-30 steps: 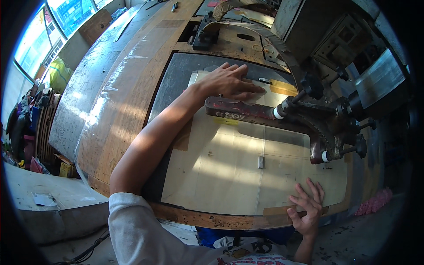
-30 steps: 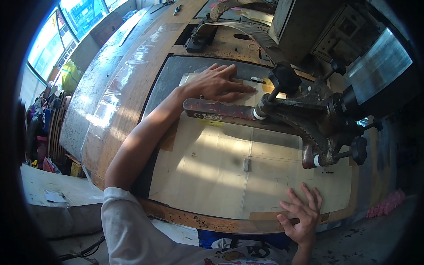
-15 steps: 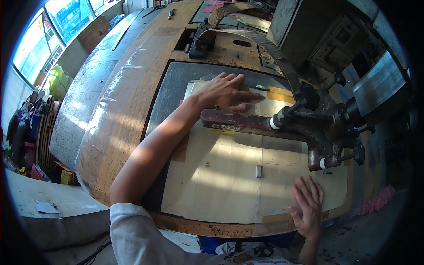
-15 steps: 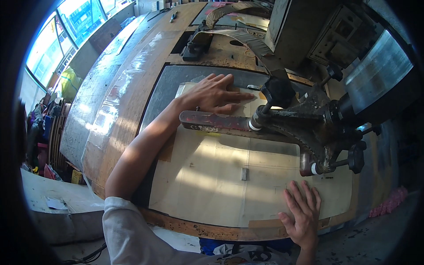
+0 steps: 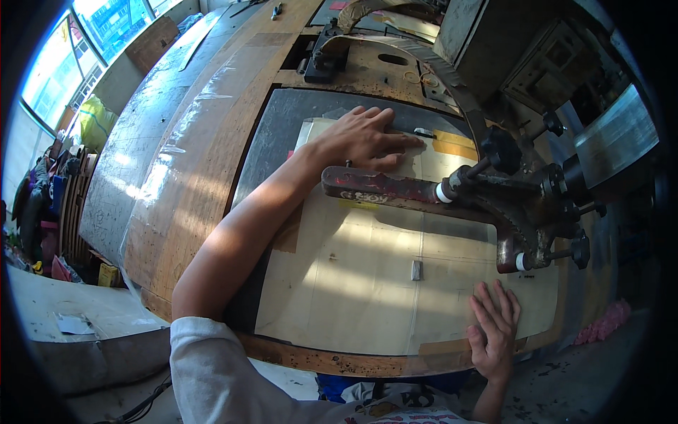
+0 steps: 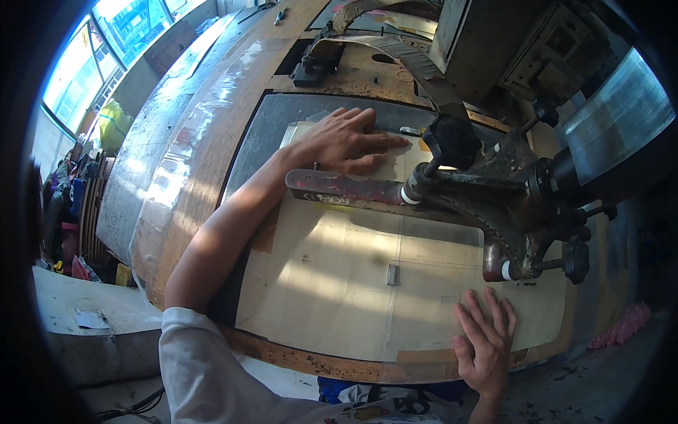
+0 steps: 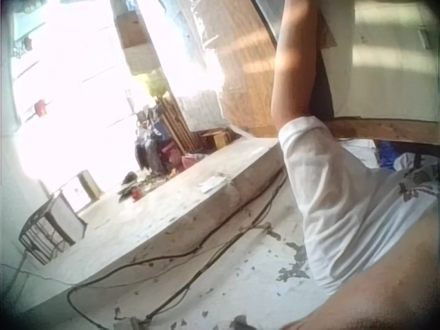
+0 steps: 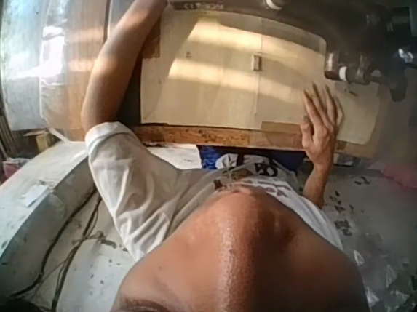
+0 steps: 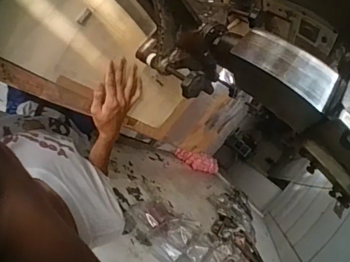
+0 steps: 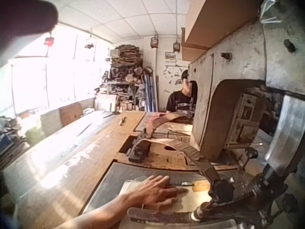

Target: The person aligns a plastic sheet on a machine platform and operates the press handle by hand to process the material.

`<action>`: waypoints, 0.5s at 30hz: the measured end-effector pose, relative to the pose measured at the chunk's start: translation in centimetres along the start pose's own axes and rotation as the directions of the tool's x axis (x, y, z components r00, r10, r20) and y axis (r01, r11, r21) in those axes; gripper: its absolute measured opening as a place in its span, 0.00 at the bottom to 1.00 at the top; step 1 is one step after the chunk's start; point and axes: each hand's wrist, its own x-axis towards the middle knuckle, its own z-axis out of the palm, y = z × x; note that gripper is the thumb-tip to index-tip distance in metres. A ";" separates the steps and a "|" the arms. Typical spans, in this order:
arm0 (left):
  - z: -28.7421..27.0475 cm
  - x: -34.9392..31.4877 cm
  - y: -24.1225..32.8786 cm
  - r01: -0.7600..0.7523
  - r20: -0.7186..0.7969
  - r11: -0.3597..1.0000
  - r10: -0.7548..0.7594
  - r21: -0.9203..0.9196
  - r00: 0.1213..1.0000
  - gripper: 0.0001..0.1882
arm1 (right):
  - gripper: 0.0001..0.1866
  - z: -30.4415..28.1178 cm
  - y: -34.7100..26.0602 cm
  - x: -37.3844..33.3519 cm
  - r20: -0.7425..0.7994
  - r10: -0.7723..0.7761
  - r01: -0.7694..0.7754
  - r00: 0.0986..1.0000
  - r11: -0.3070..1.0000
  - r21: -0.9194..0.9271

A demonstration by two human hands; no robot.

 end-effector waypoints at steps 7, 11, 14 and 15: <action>-0.2 0.6 0.1 0.008 0.029 1.000 -0.008 -0.010 1.000 0.31 | 0.22 -0.2 0.4 0.4 0.011 -0.010 0.010 1.000 1.000 -0.010; -0.3 0.6 0.0 0.010 0.009 1.000 -0.010 -0.011 1.000 0.28 | 0.23 -0.2 0.5 0.2 0.019 -0.018 0.018 1.000 1.000 -0.009; -0.5 0.9 0.3 0.026 0.023 0.999 -0.027 0.020 0.999 0.26 | 0.24 -0.1 0.8 0.2 0.012 -0.036 0.036 0.999 0.999 -0.018; -0.6 1.1 0.4 0.058 0.058 0.998 -0.059 0.016 0.997 0.28 | 0.24 -0.1 0.8 0.2 0.016 -0.029 0.029 0.999 0.999 -0.020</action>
